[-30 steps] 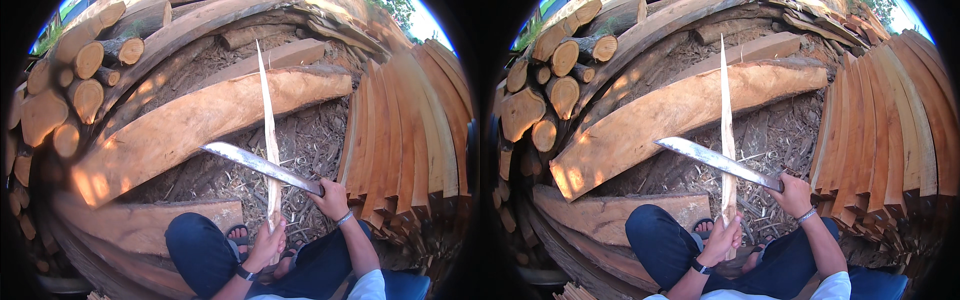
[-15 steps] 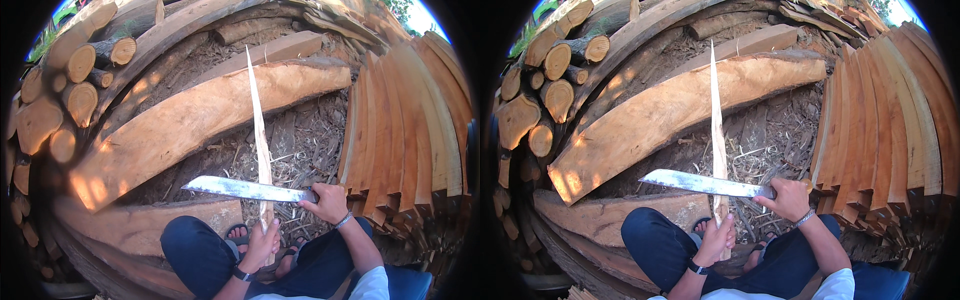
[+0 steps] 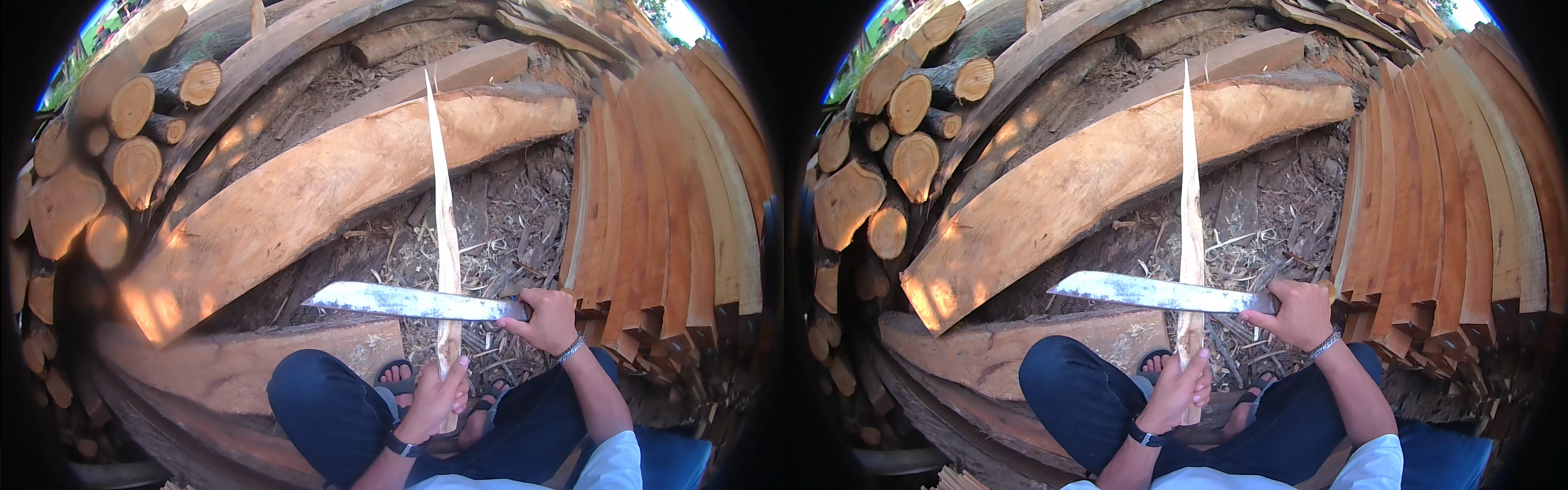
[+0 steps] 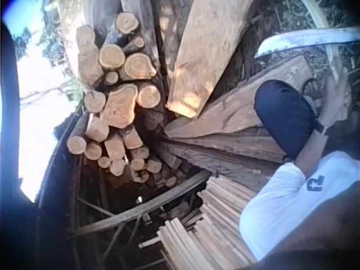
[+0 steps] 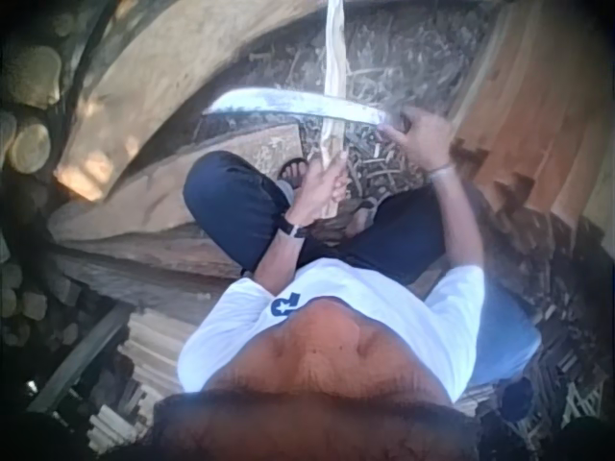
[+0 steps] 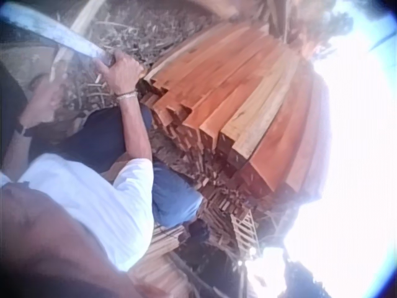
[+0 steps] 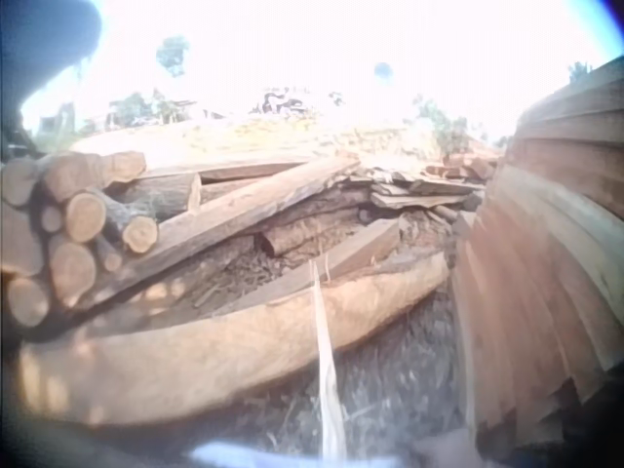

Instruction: The person uses a machete to shave and smooth a thin piece of wood while sitting among piles of lumber.

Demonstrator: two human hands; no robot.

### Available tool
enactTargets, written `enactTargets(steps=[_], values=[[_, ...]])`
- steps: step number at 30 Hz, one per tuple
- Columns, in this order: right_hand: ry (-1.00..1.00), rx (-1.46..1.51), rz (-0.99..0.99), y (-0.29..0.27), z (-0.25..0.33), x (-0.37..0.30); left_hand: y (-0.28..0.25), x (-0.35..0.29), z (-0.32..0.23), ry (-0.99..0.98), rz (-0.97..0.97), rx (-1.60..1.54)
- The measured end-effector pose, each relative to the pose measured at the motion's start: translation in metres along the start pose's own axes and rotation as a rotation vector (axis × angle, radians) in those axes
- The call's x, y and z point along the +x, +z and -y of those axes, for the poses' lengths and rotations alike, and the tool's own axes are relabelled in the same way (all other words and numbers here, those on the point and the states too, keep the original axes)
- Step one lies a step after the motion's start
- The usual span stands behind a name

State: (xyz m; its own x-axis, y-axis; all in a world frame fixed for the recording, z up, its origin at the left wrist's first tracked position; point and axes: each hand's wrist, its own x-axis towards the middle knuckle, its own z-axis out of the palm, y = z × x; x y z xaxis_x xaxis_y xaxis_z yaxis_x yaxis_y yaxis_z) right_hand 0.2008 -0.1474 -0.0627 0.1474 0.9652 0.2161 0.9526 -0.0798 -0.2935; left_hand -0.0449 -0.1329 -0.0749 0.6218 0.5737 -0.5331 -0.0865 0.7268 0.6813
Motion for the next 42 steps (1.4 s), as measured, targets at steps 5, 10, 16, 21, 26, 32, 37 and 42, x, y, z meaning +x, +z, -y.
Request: enactTargets(steps=[5, 10, 16, 21, 26, 32, 37, 42], values=[[-0.005, 0.055, 0.014, 0.001, 0.002, -0.004, -0.002, 0.0, 0.0, -0.02, 0.004, 0.022], [0.06, 0.014, 0.036, 0.001, -0.006, 0.001, 0.002, -0.003, -0.001, -0.032, 0.028, 0.011], [-0.051, 0.066, 0.054, -0.006, 0.003, -0.005, 0.0, -0.001, -0.003, 0.004, 0.005, 0.007], [0.059, 0.047, -0.021, 0.002, -0.011, 0.008, 0.004, -0.005, 0.001, -0.05, 0.025, 0.039], [-0.031, 0.04, 0.007, -0.003, -0.002, -0.004, 0.003, -0.003, -0.004, 0.011, 0.015, 0.035], [0.034, -0.013, -0.073, 0.003, -0.013, 0.003, 0.008, -0.004, 0.002, -0.034, 0.04, 0.069], [-0.047, 0.005, -0.01, -0.007, -0.007, -0.001, 0.007, -0.007, 0.002, -0.044, 0.017, 0.042], [0.052, -0.005, -0.053, 0.001, -0.016, 0.006, 0.01, -0.005, 0.0, -0.039, 0.065, 0.042]])
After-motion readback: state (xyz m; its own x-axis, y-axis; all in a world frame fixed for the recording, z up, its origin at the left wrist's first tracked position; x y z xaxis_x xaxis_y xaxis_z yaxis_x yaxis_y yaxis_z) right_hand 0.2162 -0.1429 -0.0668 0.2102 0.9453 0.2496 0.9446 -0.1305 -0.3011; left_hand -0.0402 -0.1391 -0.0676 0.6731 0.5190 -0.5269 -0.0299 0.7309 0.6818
